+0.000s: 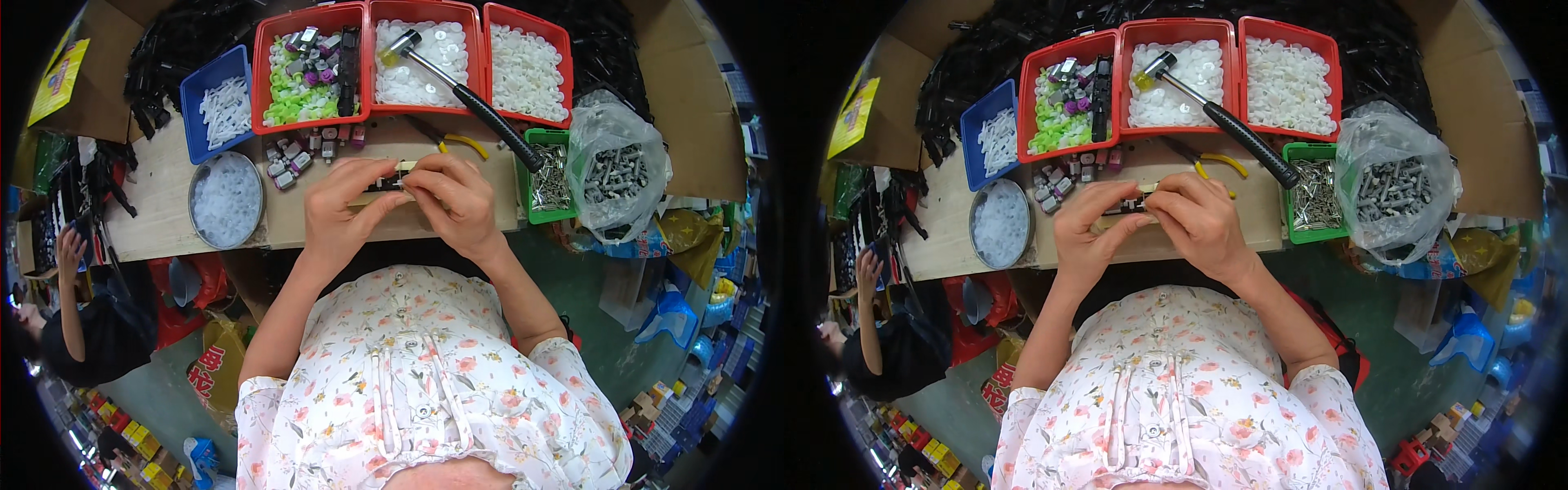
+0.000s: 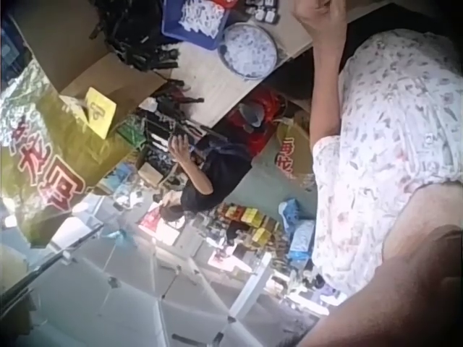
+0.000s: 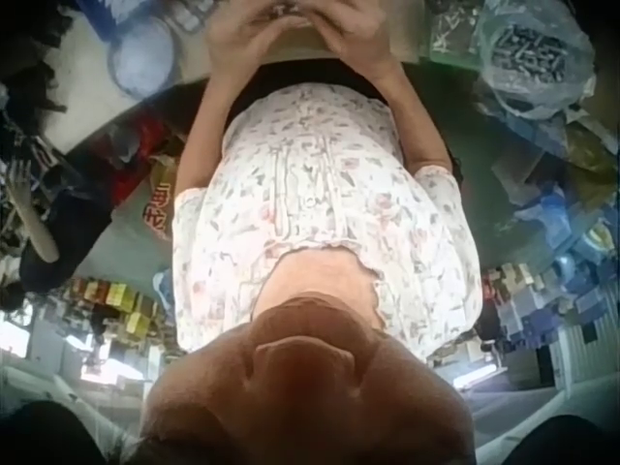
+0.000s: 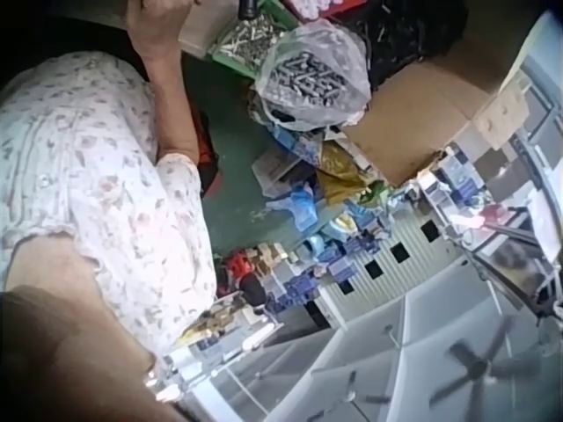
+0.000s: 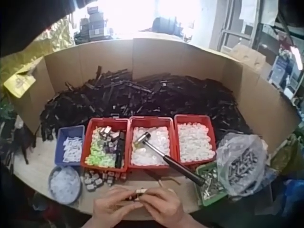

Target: Assembling small plastic and metal components using a hammer and pliers at a factory workbench.

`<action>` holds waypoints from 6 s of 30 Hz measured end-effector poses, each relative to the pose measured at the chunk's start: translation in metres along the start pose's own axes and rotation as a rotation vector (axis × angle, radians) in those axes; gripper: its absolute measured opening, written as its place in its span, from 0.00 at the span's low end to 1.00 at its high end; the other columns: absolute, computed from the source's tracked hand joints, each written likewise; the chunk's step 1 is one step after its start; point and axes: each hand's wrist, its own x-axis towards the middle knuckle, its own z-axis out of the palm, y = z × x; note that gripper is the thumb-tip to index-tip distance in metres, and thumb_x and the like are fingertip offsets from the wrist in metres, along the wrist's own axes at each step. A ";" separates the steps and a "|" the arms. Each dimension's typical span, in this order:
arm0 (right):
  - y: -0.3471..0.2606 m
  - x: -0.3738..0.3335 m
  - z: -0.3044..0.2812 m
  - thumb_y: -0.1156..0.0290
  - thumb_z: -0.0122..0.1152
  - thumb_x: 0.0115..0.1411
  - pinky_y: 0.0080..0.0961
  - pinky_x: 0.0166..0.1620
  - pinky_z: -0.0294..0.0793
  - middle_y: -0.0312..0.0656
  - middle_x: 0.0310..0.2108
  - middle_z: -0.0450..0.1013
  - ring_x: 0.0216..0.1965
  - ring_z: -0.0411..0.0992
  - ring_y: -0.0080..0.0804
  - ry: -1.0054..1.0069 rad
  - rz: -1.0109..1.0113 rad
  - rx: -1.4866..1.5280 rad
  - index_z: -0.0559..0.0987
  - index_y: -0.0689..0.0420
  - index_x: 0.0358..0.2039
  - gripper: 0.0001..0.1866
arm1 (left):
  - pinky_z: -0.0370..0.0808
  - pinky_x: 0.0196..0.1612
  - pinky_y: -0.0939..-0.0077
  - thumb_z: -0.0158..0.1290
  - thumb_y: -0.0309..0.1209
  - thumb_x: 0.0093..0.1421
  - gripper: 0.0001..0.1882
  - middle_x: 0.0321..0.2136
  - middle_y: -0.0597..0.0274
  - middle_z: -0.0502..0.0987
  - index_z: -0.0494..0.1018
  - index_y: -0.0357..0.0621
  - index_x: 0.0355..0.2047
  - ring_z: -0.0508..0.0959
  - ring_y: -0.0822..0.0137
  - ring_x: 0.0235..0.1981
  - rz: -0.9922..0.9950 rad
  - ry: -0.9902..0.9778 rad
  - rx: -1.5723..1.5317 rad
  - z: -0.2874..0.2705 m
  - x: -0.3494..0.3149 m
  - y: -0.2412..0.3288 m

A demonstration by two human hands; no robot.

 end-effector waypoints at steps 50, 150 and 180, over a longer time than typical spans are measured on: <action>-0.006 0.005 -0.069 0.82 0.66 0.52 0.31 0.41 0.75 0.46 0.41 0.75 0.39 0.76 0.42 0.026 -0.018 -0.263 0.81 0.61 0.42 0.15 | 0.71 0.46 0.61 0.60 0.27 0.53 0.17 0.41 0.56 0.75 0.77 0.40 0.44 0.74 0.54 0.44 0.439 -0.244 0.707 -0.020 -0.014 -0.010; -0.012 0.004 -0.036 0.84 0.67 0.51 0.26 0.36 0.74 0.43 0.33 0.74 0.33 0.75 0.35 0.093 0.121 0.177 0.80 0.62 0.34 0.09 | 0.80 0.40 0.79 0.67 0.19 0.50 0.16 0.37 0.57 0.80 0.81 0.34 0.41 0.80 0.71 0.37 -0.132 -0.011 -0.444 0.029 0.015 0.019; 0.017 0.009 0.002 0.77 0.66 0.48 0.34 0.39 0.68 0.41 0.35 0.71 0.36 0.72 0.39 -0.224 -0.007 -0.052 0.81 0.59 0.32 0.08 | 0.70 0.45 0.62 0.66 0.32 0.48 0.19 0.45 0.58 0.76 0.80 0.45 0.42 0.73 0.55 0.49 0.401 -0.002 0.749 0.008 -0.033 -0.027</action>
